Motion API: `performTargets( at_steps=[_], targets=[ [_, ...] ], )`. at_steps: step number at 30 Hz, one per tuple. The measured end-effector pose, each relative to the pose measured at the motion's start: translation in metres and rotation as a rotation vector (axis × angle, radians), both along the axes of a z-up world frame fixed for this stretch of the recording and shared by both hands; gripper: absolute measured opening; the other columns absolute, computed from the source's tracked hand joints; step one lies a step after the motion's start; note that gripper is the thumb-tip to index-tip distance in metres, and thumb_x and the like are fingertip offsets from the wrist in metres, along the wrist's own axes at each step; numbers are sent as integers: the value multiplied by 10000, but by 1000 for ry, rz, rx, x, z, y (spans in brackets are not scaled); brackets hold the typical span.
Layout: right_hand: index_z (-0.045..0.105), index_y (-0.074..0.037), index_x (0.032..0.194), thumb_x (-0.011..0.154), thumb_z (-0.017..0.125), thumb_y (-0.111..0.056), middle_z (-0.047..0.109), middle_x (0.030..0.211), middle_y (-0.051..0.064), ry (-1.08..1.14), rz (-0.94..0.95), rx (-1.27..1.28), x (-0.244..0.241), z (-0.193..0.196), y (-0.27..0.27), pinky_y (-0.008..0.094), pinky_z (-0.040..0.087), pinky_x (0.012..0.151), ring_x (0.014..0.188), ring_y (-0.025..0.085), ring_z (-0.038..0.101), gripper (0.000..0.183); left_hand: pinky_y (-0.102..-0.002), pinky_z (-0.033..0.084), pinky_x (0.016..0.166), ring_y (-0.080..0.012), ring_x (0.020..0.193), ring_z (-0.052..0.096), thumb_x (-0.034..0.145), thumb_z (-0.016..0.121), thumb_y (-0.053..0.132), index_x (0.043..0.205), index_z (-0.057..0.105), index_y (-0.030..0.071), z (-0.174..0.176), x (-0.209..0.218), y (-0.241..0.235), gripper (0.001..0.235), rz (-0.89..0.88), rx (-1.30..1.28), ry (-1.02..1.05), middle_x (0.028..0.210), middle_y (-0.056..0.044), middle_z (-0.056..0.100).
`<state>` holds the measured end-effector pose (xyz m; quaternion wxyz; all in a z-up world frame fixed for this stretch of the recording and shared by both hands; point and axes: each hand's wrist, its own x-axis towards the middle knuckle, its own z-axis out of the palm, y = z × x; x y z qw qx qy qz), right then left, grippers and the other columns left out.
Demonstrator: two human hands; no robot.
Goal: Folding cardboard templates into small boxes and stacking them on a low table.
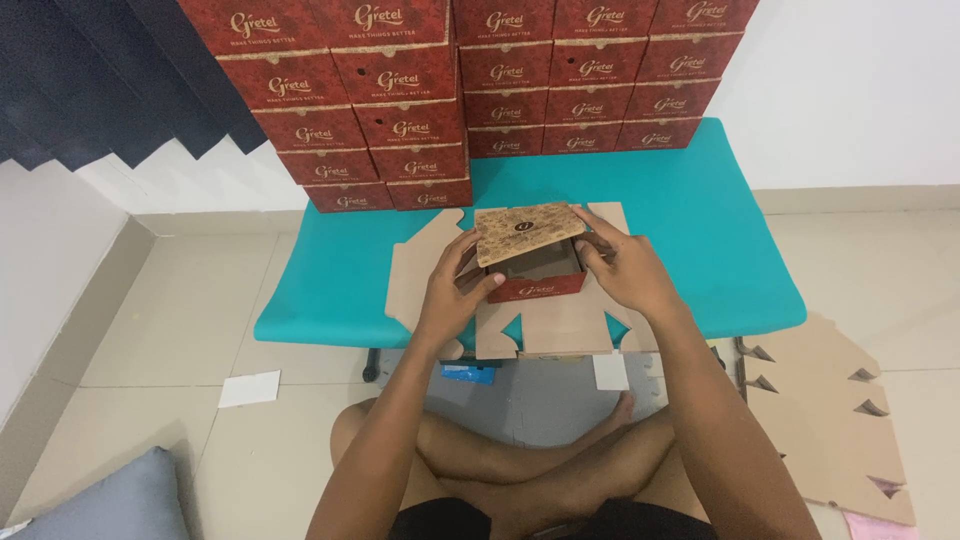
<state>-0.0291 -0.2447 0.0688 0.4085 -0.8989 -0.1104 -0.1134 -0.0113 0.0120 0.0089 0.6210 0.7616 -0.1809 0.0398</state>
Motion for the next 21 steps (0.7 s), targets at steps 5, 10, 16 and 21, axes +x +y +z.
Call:
performTargets(
  at_steps=[5,10,16,21],
  targets=[
    [535,-152,1499,981,550,-78,727,1120,290,120,34,35,22,-30,-13,549,593,772,969,438,731,523,-601,410,1179,-533,1464,280,958,729,273,1504,402,36,2,-1,-1,679,-2,16,-1,1590,-265,290],
    [466,-91,1525,976,578,-100,600,1343,362,284,132,141,19,-23,-20,631,525,969,1215,542,597,561,-606,410,1175,-522,1466,286,959,730,235,1489,419,40,3,-1,0,646,-21,-3,-6,1589,-257,296],
    [242,-80,1612,879,726,-92,219,1627,347,346,326,354,16,-19,-23,752,303,1114,1409,657,216,879,-586,408,1187,-516,1468,291,929,763,258,1473,448,28,-7,5,2,670,-21,32,-23,1590,-250,308],
    [658,-43,1338,1000,656,-141,579,1435,265,6,178,210,16,-30,-20,536,617,827,1208,523,594,352,-551,483,1123,-495,1431,376,965,731,306,1447,512,74,-6,4,-2,577,13,20,-39,1556,-222,359]
  ],
)
